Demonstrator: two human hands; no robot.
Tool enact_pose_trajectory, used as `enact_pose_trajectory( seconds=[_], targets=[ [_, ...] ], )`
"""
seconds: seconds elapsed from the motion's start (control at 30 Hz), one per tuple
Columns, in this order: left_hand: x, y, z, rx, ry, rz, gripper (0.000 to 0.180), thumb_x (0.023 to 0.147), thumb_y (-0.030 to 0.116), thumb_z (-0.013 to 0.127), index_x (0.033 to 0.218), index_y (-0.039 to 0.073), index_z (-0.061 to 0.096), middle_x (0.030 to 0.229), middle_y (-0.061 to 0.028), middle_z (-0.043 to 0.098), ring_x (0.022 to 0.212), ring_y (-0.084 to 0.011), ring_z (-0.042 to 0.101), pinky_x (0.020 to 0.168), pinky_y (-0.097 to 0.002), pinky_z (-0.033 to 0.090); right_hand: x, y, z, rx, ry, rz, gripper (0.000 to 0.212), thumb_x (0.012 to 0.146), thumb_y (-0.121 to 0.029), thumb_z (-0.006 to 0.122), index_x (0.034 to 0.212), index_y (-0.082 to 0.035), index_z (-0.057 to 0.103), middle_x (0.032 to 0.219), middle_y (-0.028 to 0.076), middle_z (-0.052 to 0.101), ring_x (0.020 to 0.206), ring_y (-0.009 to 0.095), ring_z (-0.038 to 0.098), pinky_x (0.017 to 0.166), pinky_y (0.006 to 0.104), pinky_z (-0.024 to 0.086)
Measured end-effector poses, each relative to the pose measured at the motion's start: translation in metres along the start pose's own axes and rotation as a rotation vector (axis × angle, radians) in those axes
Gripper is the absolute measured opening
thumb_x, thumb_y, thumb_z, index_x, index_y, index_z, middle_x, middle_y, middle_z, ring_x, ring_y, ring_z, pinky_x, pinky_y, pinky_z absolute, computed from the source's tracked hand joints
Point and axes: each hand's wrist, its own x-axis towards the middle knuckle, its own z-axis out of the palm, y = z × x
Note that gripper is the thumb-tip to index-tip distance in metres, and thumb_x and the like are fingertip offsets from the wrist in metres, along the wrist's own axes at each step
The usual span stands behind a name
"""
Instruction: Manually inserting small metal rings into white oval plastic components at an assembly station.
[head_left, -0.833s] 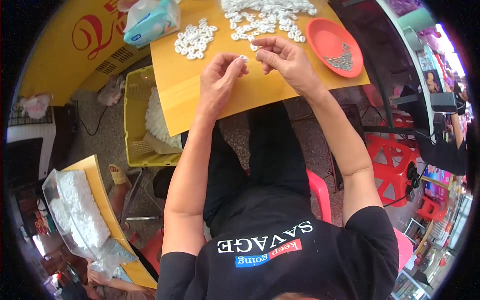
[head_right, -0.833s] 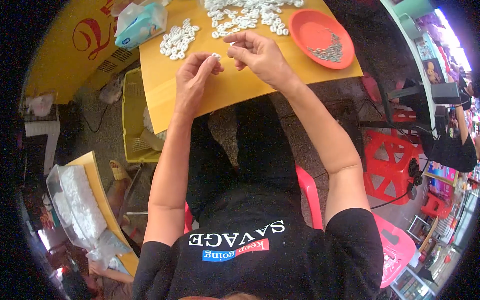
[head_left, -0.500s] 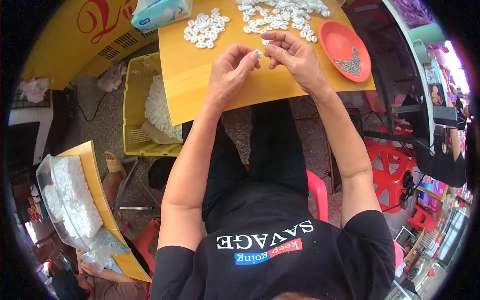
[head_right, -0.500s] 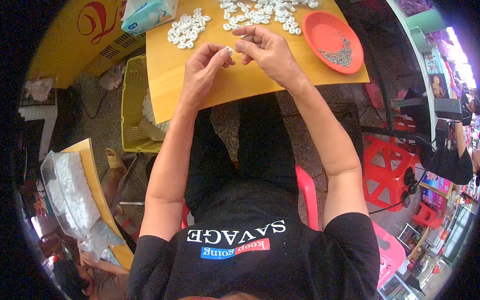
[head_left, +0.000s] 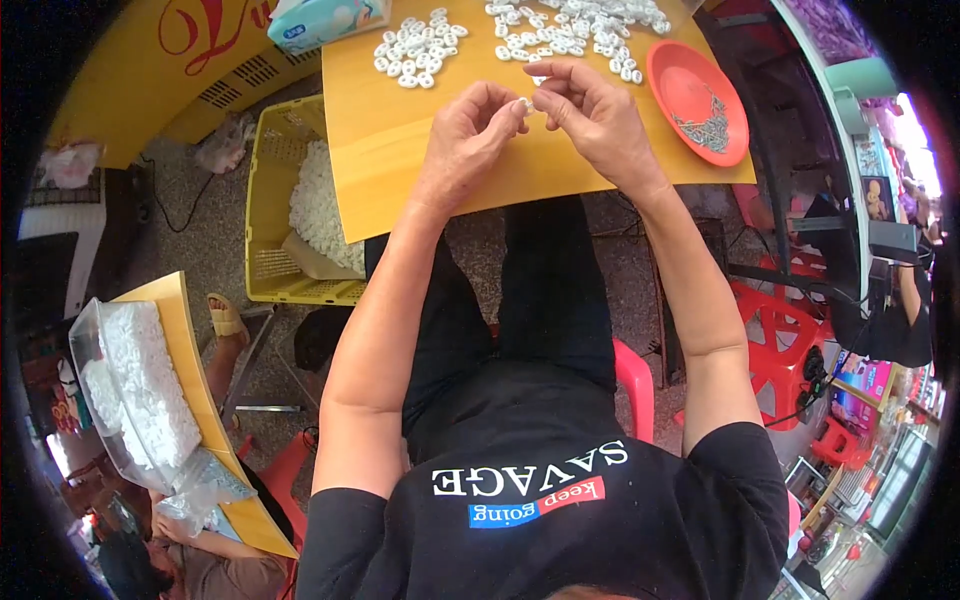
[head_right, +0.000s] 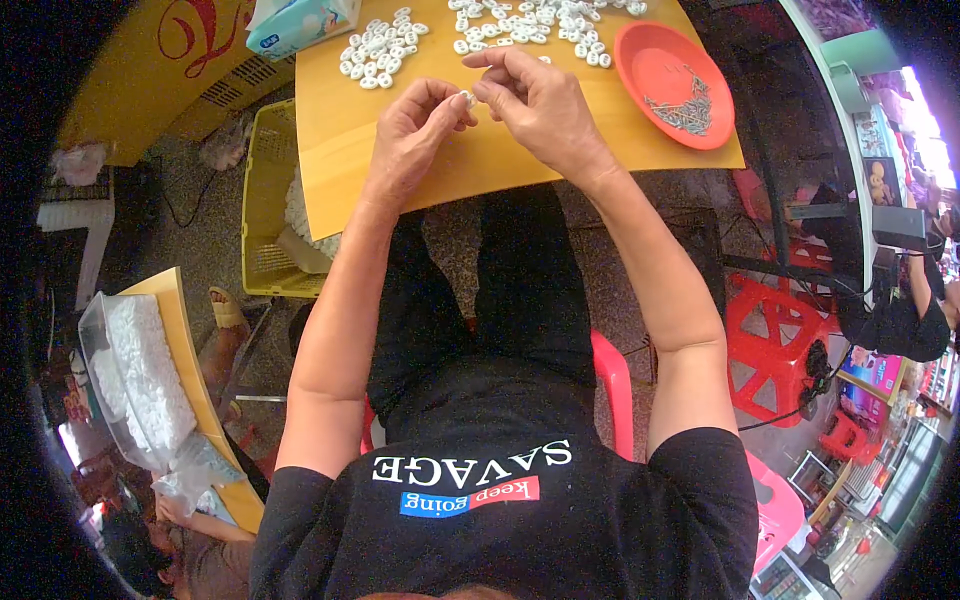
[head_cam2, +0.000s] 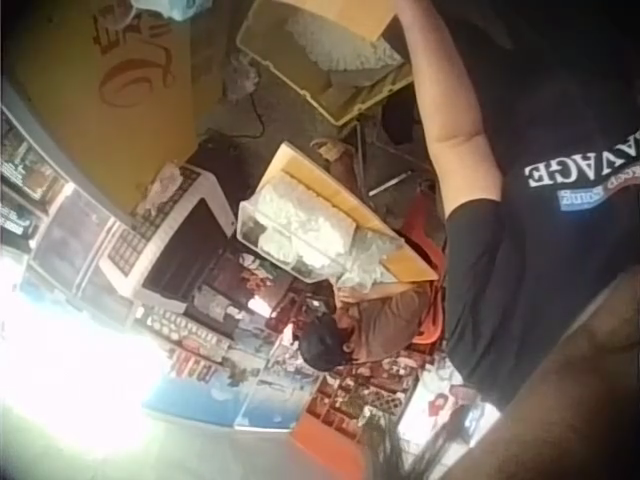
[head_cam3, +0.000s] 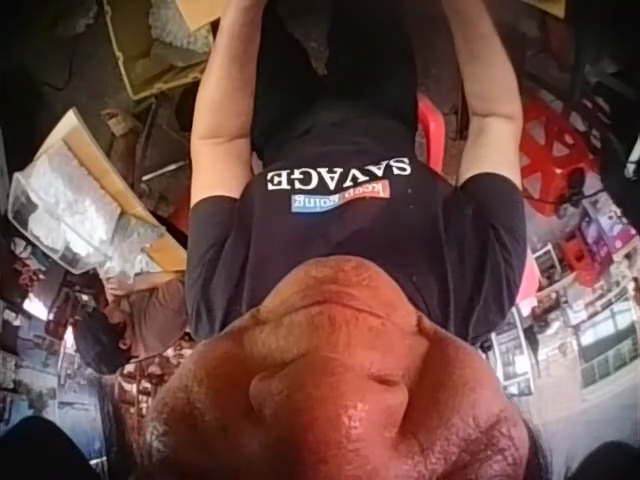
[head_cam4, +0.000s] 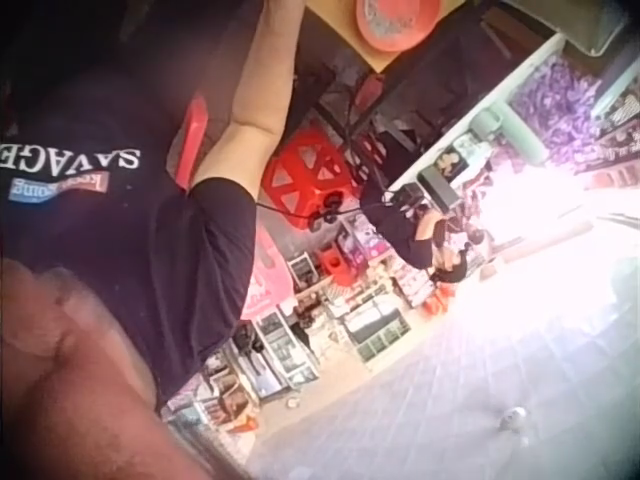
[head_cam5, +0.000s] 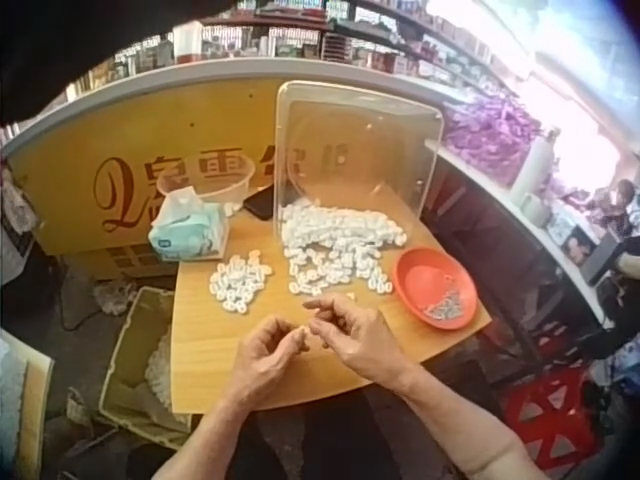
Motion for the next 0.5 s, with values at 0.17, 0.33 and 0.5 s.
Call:
enact_pose_trajectory(
  seconds=[0.17,0.33,0.5],
  targets=[
    [0.0,-0.002,0.0,0.025,0.006,-0.005,0.019,0.093,0.018,0.061,0.093,-0.001,0.06,0.08,-0.0033,0.064,0.078,-0.0088,0.062,0.07,-0.0236,0.049,0.0,0.002,0.005,-0.102,0.038,-0.067,0.026,0.088,-0.006,0.062,0.114,-0.004,0.063,0.068,0.001,0.059,0.06,0.006,0.052,0.056,0.0235,0.044],
    [0.001,-0.003,0.0,0.008,-0.024,0.013,0.019,0.094,0.018,0.06,0.094,-0.001,0.059,0.081,-0.0037,0.064,0.078,-0.0094,0.062,0.071,-0.0237,0.05,0.001,0.01,0.008,-0.072,0.059,-0.061,0.026,0.088,-0.006,0.061,0.114,-0.004,0.063,0.07,0.002,0.06,0.06,0.006,0.052,0.056,0.0234,0.045],
    [0.001,-0.001,-0.001,-0.012,-0.008,-0.016,0.02,0.094,0.019,0.06,0.095,-0.001,0.06,0.083,-0.0044,0.064,0.079,-0.01,0.062,0.071,-0.0241,0.05,-0.004,0.008,0.015,0.124,0.078,0.114,0.023,0.092,-0.009,0.061,0.113,0.002,0.061,0.082,0.001,0.062,0.07,0.005,0.055,0.065,0.0196,0.046]
  ],
)
